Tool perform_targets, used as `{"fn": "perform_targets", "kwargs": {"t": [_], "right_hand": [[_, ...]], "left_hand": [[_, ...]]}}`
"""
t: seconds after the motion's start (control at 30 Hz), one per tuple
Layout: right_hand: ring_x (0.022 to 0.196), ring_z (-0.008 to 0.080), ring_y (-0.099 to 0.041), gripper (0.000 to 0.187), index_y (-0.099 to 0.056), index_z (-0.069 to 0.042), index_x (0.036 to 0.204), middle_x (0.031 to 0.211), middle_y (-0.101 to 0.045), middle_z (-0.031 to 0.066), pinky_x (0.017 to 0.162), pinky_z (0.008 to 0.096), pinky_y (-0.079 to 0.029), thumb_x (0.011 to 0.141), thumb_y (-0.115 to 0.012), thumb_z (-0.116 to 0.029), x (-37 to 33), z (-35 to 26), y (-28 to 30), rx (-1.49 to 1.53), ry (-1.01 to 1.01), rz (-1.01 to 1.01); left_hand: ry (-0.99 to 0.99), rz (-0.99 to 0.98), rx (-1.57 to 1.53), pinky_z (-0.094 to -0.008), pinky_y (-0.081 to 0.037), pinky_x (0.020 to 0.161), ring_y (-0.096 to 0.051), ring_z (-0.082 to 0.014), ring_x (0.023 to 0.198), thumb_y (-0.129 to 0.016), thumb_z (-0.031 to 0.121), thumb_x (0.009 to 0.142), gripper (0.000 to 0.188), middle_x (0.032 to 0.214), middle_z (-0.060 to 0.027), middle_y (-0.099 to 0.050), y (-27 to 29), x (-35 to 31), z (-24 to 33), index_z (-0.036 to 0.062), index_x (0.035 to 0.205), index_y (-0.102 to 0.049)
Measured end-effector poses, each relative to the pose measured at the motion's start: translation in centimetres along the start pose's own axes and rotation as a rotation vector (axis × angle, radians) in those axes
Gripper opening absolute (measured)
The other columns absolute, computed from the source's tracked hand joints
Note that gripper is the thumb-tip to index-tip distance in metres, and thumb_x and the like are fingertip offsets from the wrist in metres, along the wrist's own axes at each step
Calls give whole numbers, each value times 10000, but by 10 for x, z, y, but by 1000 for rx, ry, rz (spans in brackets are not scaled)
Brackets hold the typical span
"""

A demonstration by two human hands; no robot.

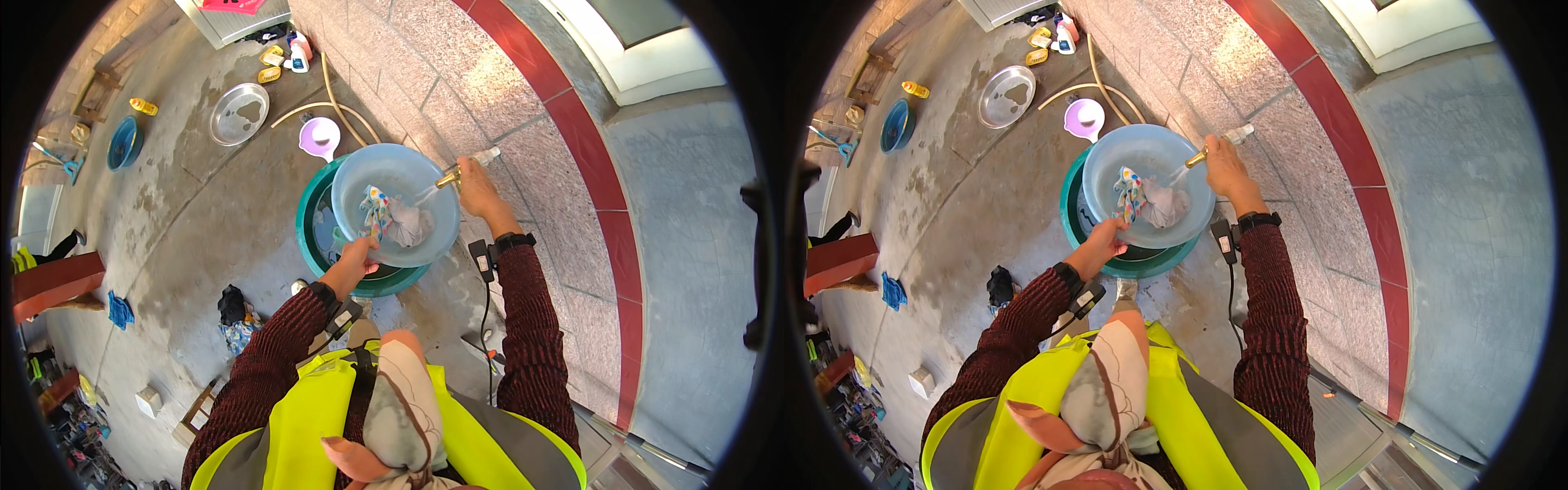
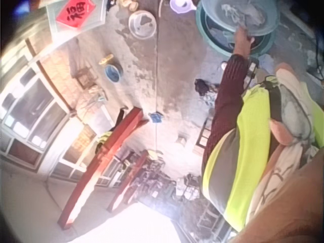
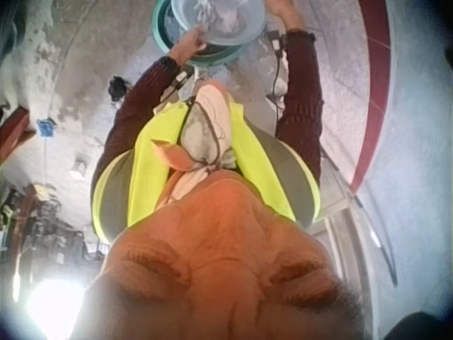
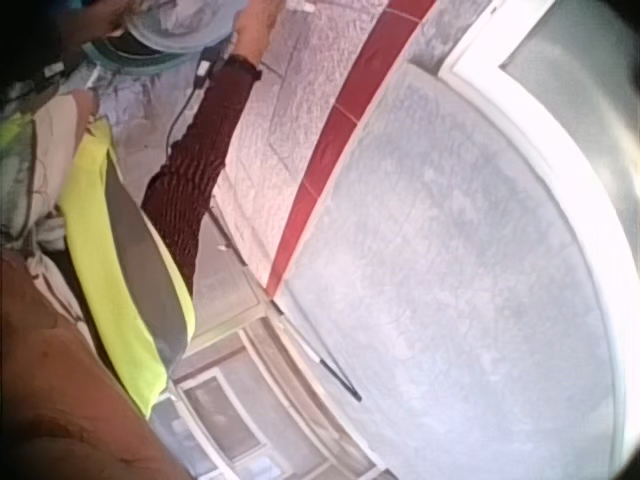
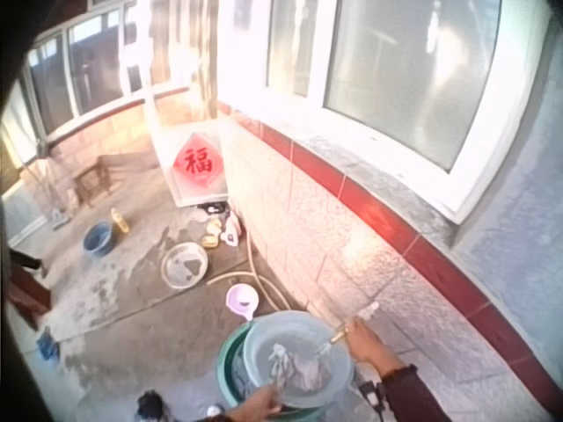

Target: The person washes a small piece of cloth by hand in a blue basin. They fill the basin with water from a wall tap, add a small amount of liquid detergent, and scrub the cloth with a sponge. The person then rinses the cloth under running water and wrings it out.

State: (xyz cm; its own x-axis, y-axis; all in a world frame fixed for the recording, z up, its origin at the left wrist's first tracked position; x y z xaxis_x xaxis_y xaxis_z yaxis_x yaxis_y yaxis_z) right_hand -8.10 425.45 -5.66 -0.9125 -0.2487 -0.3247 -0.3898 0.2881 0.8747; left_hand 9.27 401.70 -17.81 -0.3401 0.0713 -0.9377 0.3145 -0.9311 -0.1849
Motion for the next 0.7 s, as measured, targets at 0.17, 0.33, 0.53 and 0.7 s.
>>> {"fn": "perform_targets", "kwargs": {"t": [0.17,0.33,0.53,0.7], "right_hand": [[1073,403,-455,405,-360,-55,1130,1118,-461,219,907,450,-395,763,-487,58,1,3,0,-5,11,10],[1072,402,-451,405,-359,-56,1132,1113,-459,214,895,455,-401,762,-482,54,1,3,-2,-4,32,12],[1081,391,-442,409,-344,-63,1108,1108,-448,194,880,460,-418,747,-494,58,-1,0,0,-13,33,13],[1118,392,-427,449,-344,-64,1175,1171,-436,204,906,465,-391,762,-466,64,-3,2,-1,-8,2,-24]], "left_hand": [[-9,43,12,-323,-444,483,-514,-190,580,-614,133,692,273,782,-91,-560,-11,20,14,33,936,-545],[-34,35,19,-330,-444,495,-519,-190,592,-623,138,688,266,772,-81,-560,-22,27,25,33,921,-549],[-43,-14,39,-321,-446,524,-520,-184,615,-653,182,681,323,782,-74,-554,-40,35,20,30,939,-533],[-14,-59,77,-307,-458,533,-515,-166,607,-655,188,681,312,759,-68,-545,-49,26,2,19,916,-538]]}}
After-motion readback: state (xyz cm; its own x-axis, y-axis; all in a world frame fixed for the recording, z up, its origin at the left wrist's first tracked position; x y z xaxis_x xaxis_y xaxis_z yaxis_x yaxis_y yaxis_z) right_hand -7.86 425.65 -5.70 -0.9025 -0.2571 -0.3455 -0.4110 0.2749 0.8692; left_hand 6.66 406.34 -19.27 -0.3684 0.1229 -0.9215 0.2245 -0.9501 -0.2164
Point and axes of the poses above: each hand's wrist, its own x-axis towards the middle knuckle, its own y-axis out of the back of the hand, z = x × y, the point moved 7 cm from there along x, towards the middle knuckle
